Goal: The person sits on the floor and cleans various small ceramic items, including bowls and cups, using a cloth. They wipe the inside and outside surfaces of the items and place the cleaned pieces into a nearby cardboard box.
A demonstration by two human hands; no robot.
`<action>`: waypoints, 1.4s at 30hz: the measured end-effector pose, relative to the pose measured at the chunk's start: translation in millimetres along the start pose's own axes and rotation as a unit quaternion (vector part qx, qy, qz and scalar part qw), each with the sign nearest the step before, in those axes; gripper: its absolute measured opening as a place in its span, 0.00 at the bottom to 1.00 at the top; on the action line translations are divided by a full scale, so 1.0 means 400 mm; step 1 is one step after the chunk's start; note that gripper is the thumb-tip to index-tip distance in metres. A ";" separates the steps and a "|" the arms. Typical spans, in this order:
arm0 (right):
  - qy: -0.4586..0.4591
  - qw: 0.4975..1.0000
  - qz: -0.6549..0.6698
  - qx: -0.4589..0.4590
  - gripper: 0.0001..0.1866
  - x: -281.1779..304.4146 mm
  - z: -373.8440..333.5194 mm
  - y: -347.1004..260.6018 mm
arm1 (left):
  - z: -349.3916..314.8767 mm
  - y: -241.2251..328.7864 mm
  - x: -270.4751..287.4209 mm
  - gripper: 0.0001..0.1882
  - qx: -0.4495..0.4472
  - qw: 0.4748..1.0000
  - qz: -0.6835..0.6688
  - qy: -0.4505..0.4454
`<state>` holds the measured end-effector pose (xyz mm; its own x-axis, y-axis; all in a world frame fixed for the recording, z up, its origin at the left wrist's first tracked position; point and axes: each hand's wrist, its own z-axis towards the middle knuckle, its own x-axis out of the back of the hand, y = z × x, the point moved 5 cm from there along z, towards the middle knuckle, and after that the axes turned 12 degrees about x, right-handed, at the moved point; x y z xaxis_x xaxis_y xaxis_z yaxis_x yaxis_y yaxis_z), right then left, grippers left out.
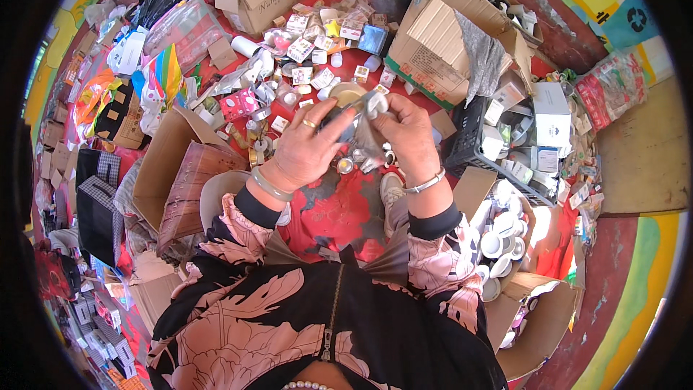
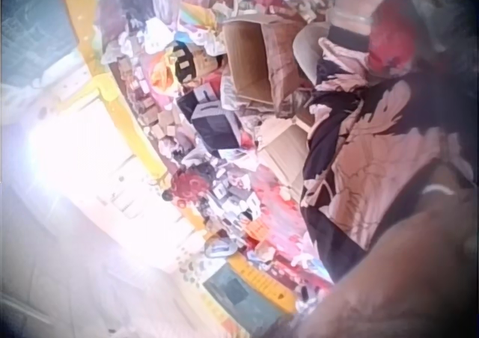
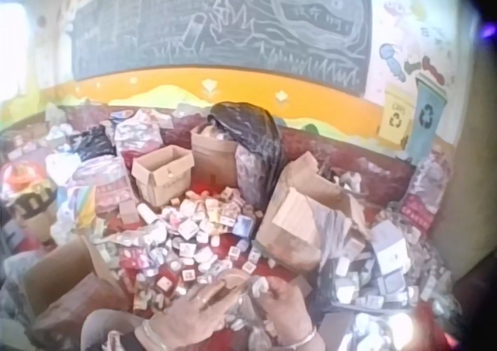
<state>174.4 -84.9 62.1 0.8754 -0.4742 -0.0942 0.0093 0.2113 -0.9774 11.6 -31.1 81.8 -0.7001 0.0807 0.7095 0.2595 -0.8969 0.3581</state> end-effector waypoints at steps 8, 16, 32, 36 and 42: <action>0.030 0.984 0.156 0.082 0.07 -0.020 -0.018 0.020 | 0.002 -0.084 -0.065 0.50 0.358 0.615 -0.701 -0.046; 0.019 0.962 0.249 0.110 0.13 -0.042 -0.040 0.028 | 0.021 -0.061 -0.041 0.41 0.304 0.717 -0.624 -0.063; -0.034 0.979 0.201 0.030 0.15 -0.085 -0.050 0.048 | -0.010 -0.075 -0.084 0.26 0.417 0.491 -0.764 -0.045; -0.031 0.983 0.181 0.004 0.09 -0.072 -0.053 0.053 | -0.023 -0.069 -0.090 0.27 0.421 0.519 -0.738 -0.095; 0.063 0.973 0.219 0.048 0.13 -0.071 -0.055 0.056 | 0.001 -0.074 -0.072 0.30 0.387 0.623 -0.680 -0.025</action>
<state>138.9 -85.7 38.9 0.7393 -0.4208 -0.5257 -0.3009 0.4920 -0.8170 24.3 -6.8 51.1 -0.6060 0.5679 -0.5570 -0.2937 0.4910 0.8202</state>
